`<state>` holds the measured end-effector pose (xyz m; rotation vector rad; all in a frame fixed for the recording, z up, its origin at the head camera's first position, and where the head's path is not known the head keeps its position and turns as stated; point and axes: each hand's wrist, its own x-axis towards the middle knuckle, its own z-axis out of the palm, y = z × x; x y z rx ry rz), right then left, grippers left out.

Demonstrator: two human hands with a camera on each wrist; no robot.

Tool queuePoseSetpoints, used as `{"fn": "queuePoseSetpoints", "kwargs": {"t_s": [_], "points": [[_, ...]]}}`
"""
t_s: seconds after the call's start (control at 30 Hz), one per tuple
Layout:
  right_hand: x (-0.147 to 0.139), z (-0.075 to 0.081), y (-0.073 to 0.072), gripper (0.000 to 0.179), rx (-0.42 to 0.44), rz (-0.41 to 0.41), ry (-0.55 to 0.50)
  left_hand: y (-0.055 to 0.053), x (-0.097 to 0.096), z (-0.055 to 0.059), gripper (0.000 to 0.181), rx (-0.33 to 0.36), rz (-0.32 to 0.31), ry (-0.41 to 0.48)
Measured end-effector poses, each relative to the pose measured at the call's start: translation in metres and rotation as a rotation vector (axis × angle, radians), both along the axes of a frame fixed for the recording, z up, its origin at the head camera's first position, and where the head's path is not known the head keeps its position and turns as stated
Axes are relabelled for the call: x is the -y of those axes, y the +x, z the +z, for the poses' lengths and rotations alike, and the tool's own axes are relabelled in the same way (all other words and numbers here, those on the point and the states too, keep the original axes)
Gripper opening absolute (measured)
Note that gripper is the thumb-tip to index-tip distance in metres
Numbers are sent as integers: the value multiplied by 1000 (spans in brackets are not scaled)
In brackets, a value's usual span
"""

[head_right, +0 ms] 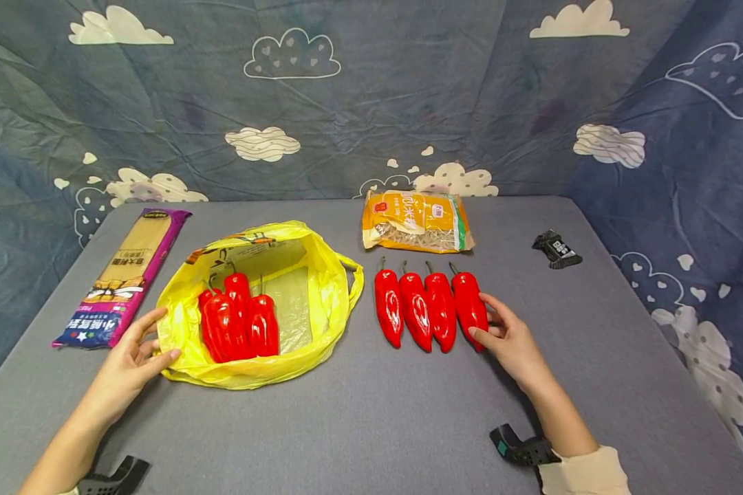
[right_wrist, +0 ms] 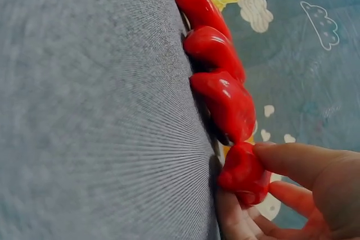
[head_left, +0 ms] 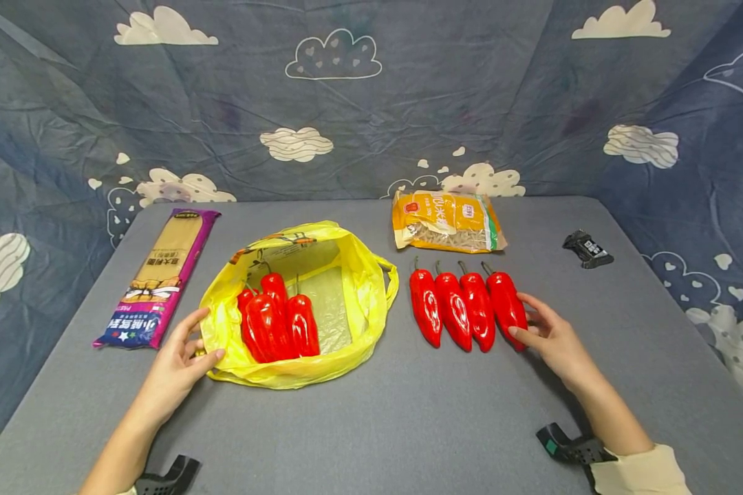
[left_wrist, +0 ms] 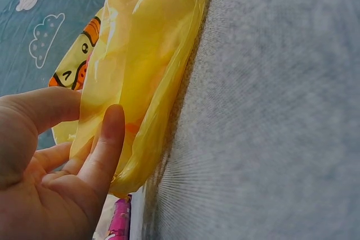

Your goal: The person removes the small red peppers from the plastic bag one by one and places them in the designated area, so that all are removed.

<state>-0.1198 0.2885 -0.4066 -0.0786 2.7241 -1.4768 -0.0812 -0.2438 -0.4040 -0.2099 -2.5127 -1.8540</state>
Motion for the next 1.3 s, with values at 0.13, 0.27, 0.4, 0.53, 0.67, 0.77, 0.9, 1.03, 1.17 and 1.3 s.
{"fn": "queuePoseSetpoints", "kwargs": {"t_s": [0.13, 0.27, 0.4, 0.53, 0.67, 0.77, 0.9, 1.03, 1.17, 1.3], "points": [[2, 2, -1, 66, 24, 22, 32, 0, 0, -1, 67, -6, 0, 5], [5, 6, 0, 65, 0, 25, 65, 0, 0, -1, 67, -9, 0, 22], [17, 16, 1, 62, -96, -11, 103, 0, 0, -1, 67, -12, -3, 21], [43, 35, 1, 60, -207, -7, 65, 0, 0, -1, 67, -13, -1, 11], [81, 62, 5, 60, -271, 76, -46, 0, 0, -1, 67, -13, -2, 28], [114, 83, 9, 60, -289, 155, -117, 0, 1, -2, 67, -17, -6, 43], [151, 91, 7, 60, -286, 266, -205, -1, 1, -4, 66, -17, -7, 28], [181, 84, 0, 60, -264, 366, -281, -1, 1, -4, 66, -11, -5, 3], [205, 70, -7, 59, -204, 437, -324, -2, 1, -4, 66, -7, -5, 3], [224, 43, -19, 62, -141, 492, -326, -1, 1, -4, 66, -10, -6, 2]]}}
